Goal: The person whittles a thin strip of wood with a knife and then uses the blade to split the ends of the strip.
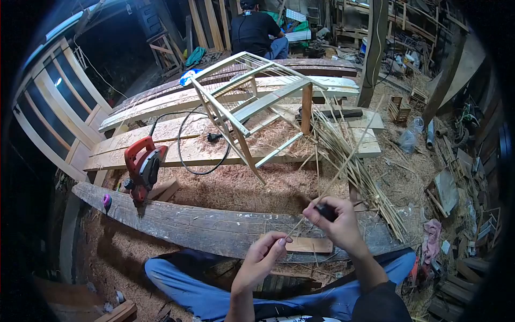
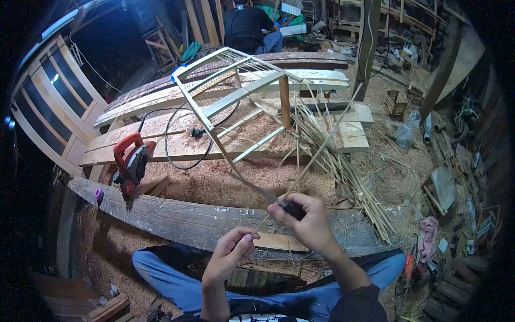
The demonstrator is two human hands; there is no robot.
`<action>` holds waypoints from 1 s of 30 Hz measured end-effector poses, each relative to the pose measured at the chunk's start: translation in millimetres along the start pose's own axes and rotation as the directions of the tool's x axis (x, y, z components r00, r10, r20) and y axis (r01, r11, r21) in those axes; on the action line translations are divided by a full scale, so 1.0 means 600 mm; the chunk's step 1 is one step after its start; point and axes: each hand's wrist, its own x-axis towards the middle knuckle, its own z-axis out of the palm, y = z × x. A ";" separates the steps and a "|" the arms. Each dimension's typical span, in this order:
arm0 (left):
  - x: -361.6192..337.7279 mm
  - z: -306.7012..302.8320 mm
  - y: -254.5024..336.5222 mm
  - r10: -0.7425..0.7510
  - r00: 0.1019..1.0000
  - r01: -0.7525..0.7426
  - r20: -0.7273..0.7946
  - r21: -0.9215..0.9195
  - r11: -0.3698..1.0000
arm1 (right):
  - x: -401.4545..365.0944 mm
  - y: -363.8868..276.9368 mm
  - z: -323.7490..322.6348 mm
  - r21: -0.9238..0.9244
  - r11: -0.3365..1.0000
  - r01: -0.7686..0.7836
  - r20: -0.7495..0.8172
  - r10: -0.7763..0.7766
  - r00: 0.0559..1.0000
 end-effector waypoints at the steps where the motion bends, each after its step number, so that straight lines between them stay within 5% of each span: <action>1: -0.001 0.000 0.001 0.007 1.000 -0.007 0.001 -0.035 0.999 | -0.001 0.000 0.007 0.075 0.997 -0.012 0.061 0.008 0.998; 12: -0.003 -0.006 0.011 -0.067 0.996 0.069 0.050 -0.038 0.997 | 0.001 -0.005 0.003 0.144 0.989 -0.033 0.139 0.013 0.990; 14: -0.002 -0.011 0.016 -0.169 0.976 0.190 0.135 -0.161 0.968 | 0.001 -0.010 0.004 0.070 0.991 -0.114 0.204 0.098 0.974; 30: 0.002 -0.003 0.010 -0.186 0.949 0.289 0.254 -0.469 0.835 | -0.003 0.013 0.023 0.178 0.973 -0.149 0.365 0.075 0.928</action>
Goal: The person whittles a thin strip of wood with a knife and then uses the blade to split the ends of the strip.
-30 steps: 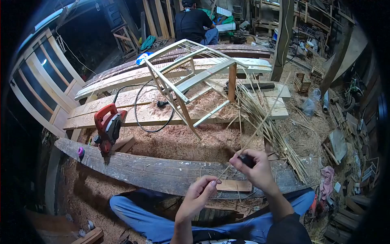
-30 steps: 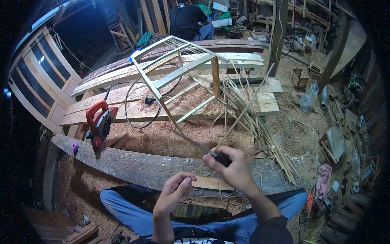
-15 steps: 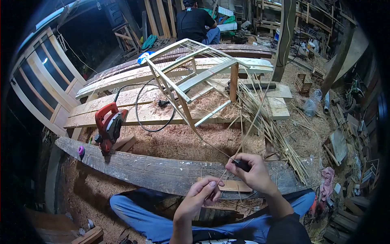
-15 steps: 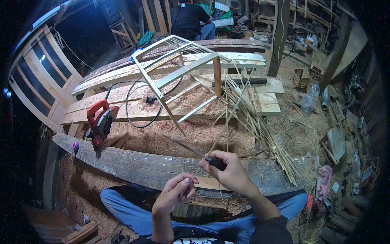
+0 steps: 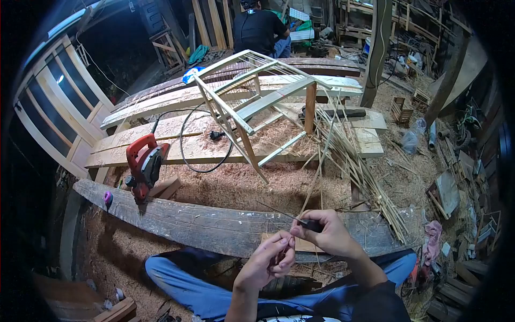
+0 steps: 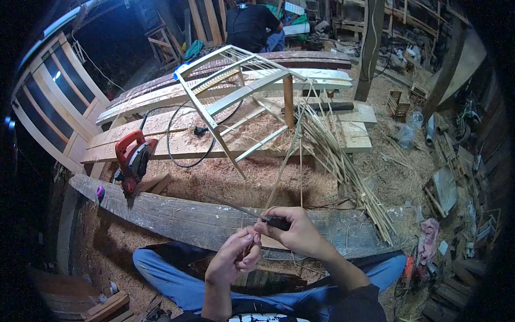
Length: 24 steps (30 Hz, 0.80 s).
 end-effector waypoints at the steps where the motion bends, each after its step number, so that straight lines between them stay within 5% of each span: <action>1: 0.000 0.002 -0.001 -0.010 1.000 0.010 0.005 -0.058 0.998 | 0.001 0.002 0.000 0.000 1.000 0.000 0.000 0.000 1.000; 16: 0.003 0.002 -0.009 0.027 0.999 -0.029 -0.017 -0.124 0.992 | -0.003 -0.004 -0.002 -0.115 0.992 0.045 0.013 -0.044 0.999; 24: -0.001 0.010 -0.009 0.069 0.984 -0.074 -0.166 -0.024 0.997 | -0.003 -0.019 -0.002 -0.497 0.829 0.259 0.038 -0.277 0.960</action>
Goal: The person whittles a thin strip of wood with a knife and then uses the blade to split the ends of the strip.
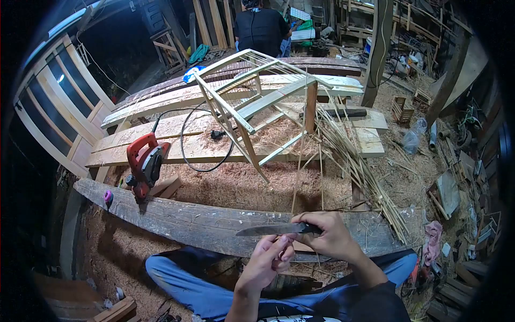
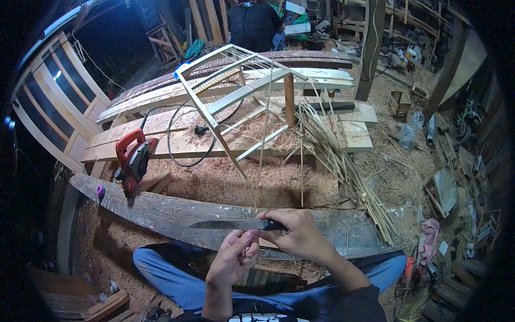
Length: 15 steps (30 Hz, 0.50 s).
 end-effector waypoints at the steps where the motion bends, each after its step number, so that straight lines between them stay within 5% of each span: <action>1: 0.001 -0.007 -0.003 0.017 1.000 -0.017 0.007 0.021 1.000 | 0.001 0.000 -0.001 0.001 1.000 0.000 0.000 0.000 1.000; 3: -0.002 -0.011 -0.007 0.034 0.999 -0.035 0.014 0.042 0.999 | 0.003 0.002 -0.003 -0.121 0.981 0.150 0.011 -0.150 0.989; 6: -0.008 -0.008 -0.009 0.094 0.990 -0.090 -0.106 0.037 0.995 | 0.000 -0.005 -0.001 -0.239 0.954 0.181 0.062 -0.171 0.983; 10: -0.012 -0.012 -0.004 0.159 0.985 -0.158 -0.061 0.015 0.987 | -0.004 0.010 0.019 -0.317 0.881 0.353 0.001 -0.371 0.928; 15: -0.017 -0.012 0.000 0.177 0.983 -0.179 0.042 0.048 0.983 | -0.002 0.001 0.010 -0.351 0.851 0.391 0.013 -0.413 0.910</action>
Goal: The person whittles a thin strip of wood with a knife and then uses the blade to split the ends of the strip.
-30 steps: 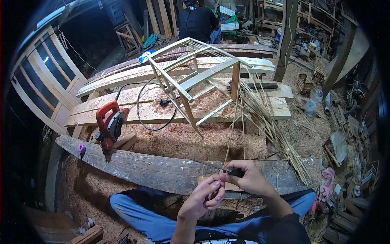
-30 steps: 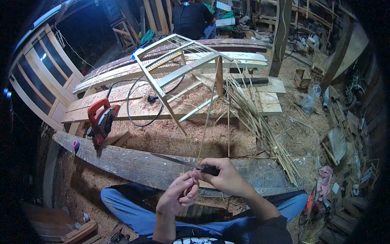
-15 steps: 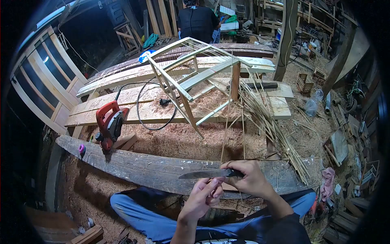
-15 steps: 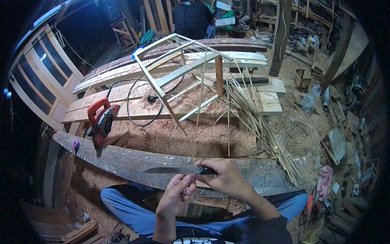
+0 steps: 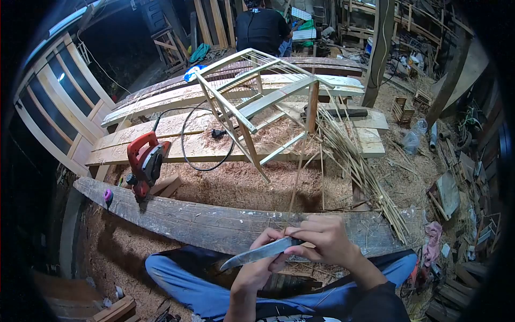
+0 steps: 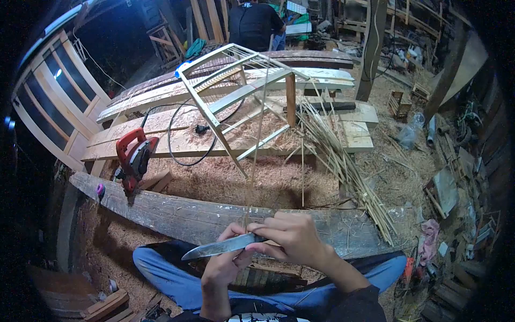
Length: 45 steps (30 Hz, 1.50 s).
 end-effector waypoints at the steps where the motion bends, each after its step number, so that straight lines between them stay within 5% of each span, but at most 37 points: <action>1: -0.001 0.003 0.001 -0.015 1.000 0.016 -0.013 0.060 0.998 | -0.002 0.002 -0.001 -0.012 0.999 0.037 -0.018 -0.037 0.999; 14: -0.008 0.008 0.007 0.031 0.995 -0.044 0.092 0.143 0.989 | 0.000 0.010 -0.032 -0.100 0.992 0.073 -0.064 -0.079 0.995; 18: -0.020 -0.003 0.023 -0.032 0.987 0.032 0.157 0.007 0.999 | -0.012 0.060 -0.065 -0.153 0.988 -0.034 -0.220 -0.001 0.975; 21: -0.017 0.016 0.025 -0.103 0.994 0.098 0.037 0.123 0.988 | -0.009 0.067 -0.085 -0.223 0.971 -0.090 -0.361 0.003 0.932; 32: -0.011 0.008 0.010 -0.023 0.999 0.028 -0.027 0.233 0.972 | 0.004 0.006 -0.039 -0.121 0.993 0.009 -0.051 -0.015 0.999; 40: -0.010 0.007 0.011 0.085 0.996 -0.087 0.021 0.275 0.958 | 0.004 -0.012 -0.020 -0.065 0.995 0.080 -0.010 -0.081 0.997; 42: -0.008 0.005 0.010 0.211 0.973 -0.231 0.097 0.488 0.842 | 0.004 -0.011 -0.022 -0.082 0.994 0.074 -0.026 -0.076 0.997; 45: -0.020 0.021 0.026 0.040 0.999 -0.031 -0.031 0.253 0.967 | 0.003 -0.001 -0.028 -0.115 0.992 0.057 -0.053 -0.064 0.997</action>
